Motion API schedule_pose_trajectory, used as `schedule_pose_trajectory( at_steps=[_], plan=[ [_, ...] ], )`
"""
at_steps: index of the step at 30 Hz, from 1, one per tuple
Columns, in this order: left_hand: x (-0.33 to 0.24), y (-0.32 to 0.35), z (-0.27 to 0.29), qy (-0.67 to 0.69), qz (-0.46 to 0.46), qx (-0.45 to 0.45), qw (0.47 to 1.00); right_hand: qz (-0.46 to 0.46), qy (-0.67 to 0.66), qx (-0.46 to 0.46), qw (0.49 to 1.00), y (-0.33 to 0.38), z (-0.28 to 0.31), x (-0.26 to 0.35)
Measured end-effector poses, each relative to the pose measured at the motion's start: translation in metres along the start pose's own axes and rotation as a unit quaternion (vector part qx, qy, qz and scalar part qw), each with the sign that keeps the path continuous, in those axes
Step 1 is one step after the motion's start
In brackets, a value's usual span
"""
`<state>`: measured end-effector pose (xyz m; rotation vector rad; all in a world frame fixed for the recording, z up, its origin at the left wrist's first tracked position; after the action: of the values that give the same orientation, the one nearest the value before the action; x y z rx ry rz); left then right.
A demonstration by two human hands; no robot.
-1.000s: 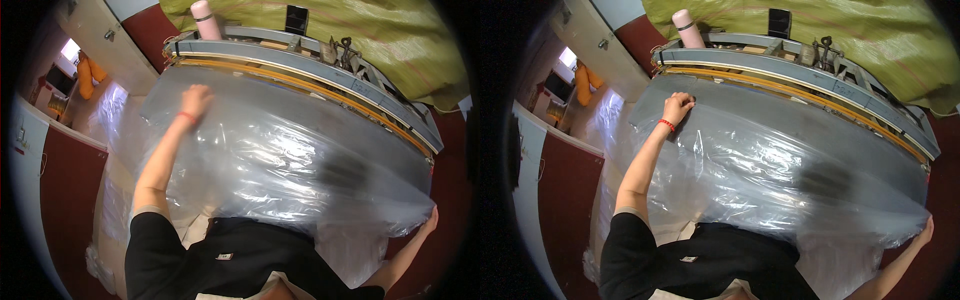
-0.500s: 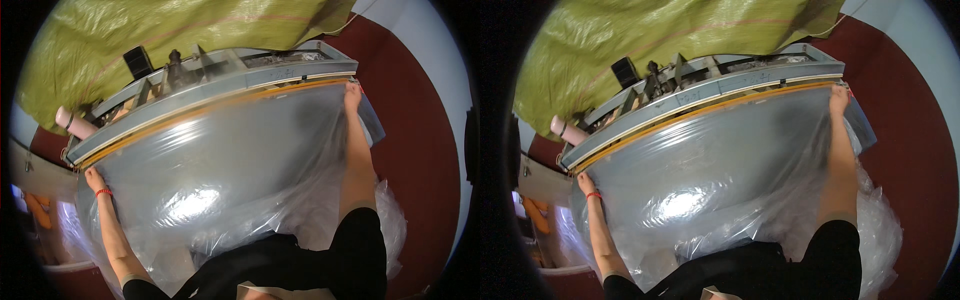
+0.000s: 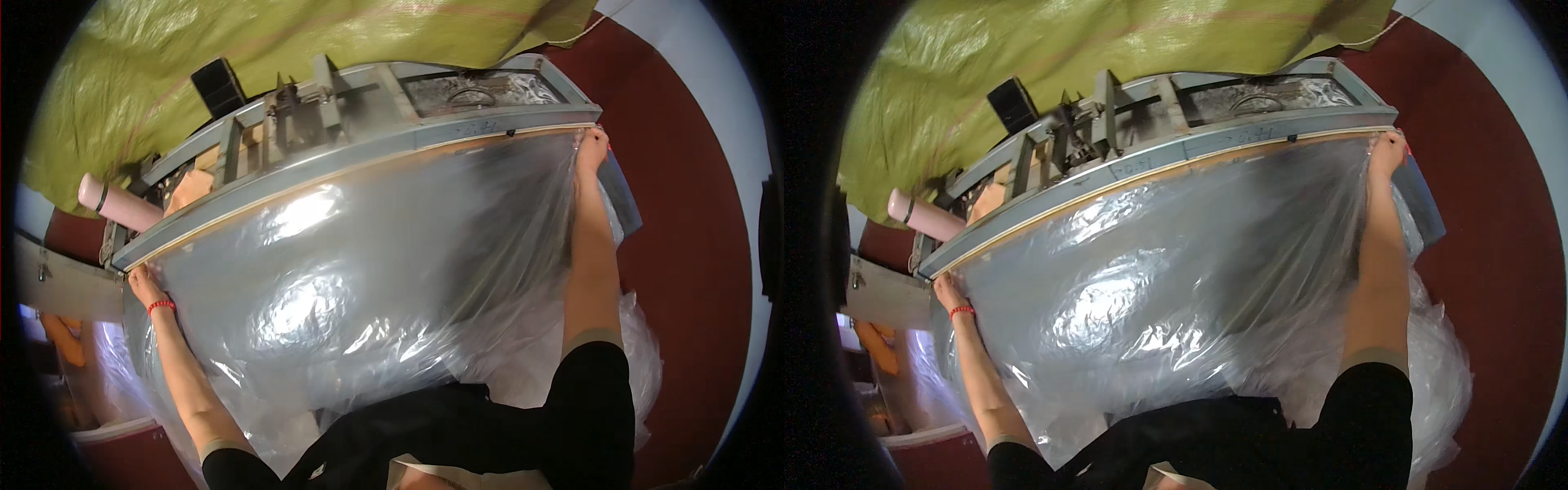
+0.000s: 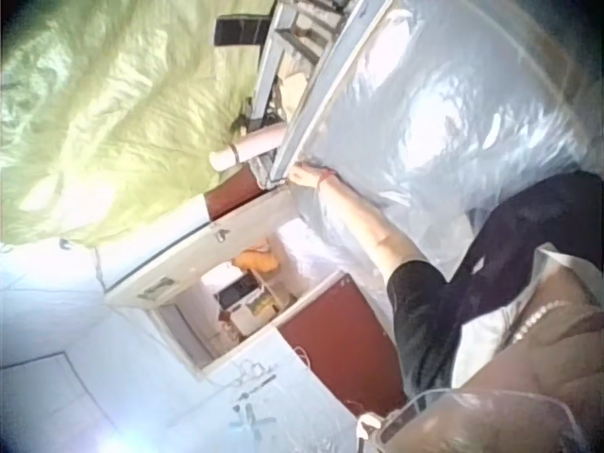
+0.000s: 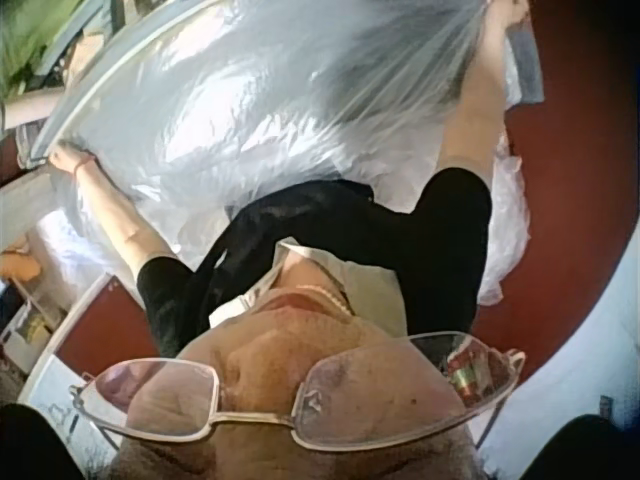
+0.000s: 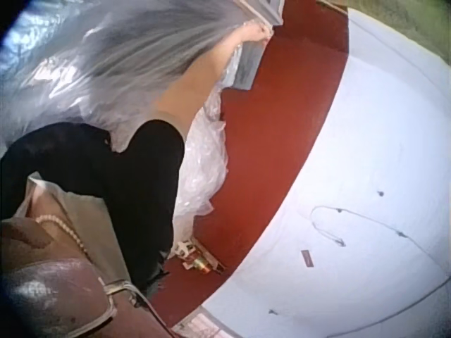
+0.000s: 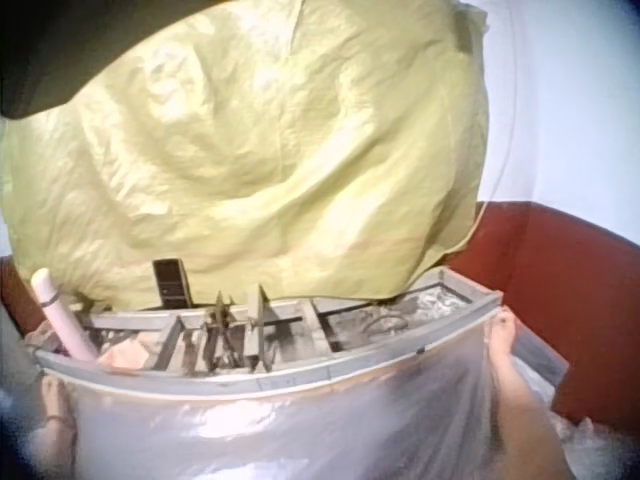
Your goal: Wrapping or aligning a large protective plastic film over an industrial production machine.
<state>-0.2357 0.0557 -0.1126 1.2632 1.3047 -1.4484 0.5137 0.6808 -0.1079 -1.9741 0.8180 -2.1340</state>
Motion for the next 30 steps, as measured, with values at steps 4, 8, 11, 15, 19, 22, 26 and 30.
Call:
schedule_pose_trajectory(
  at_steps=[4,8,11,15,19,22,26,30],
  plan=[
    [0.004,0.005,0.002,0.039,0.033,-0.056,0.997,0.018,-0.010,-0.076,0.997,0.023,-0.012,0.019],
    [-0.007,0.016,0.004,0.048,0.026,0.013,0.998,0.012,0.042,0.060,0.997,0.030,-0.001,0.030],
    [-0.038,0.040,0.003,-0.087,0.021,0.112,0.990,0.077,0.137,0.100,0.982,0.037,0.026,0.059],
    [-0.089,0.098,0.024,-0.135,-0.076,0.172,0.973,0.019,0.124,0.007,0.992,0.063,0.073,0.107],
    [-0.144,0.165,0.017,-0.107,-0.089,0.217,0.966,0.132,0.362,-0.068,0.920,0.067,0.127,0.129],
    [-0.159,0.191,0.015,-0.046,-0.075,0.275,0.957,0.337,0.377,-0.080,0.859,0.100,0.075,0.203],
    [-0.177,0.224,0.042,-0.070,-0.081,0.266,0.958,0.227,0.063,0.315,0.919,0.264,-0.097,0.330],
    [-0.200,0.243,0.048,-0.088,-0.126,0.302,0.941,0.380,-0.097,0.541,0.744,0.407,-0.184,0.371]
  ],
)
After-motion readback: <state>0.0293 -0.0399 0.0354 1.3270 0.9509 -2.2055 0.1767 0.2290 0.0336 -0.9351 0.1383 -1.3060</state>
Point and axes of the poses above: each hand's wrist, its own y-axis away from the middle knuckle, its own z-axis out of the back of the hand, x = y × z, the point moved 2 cm from there along -y, towards the middle knuckle, and after that the axes turned 5 degrees about z, right-handed, at the moved point
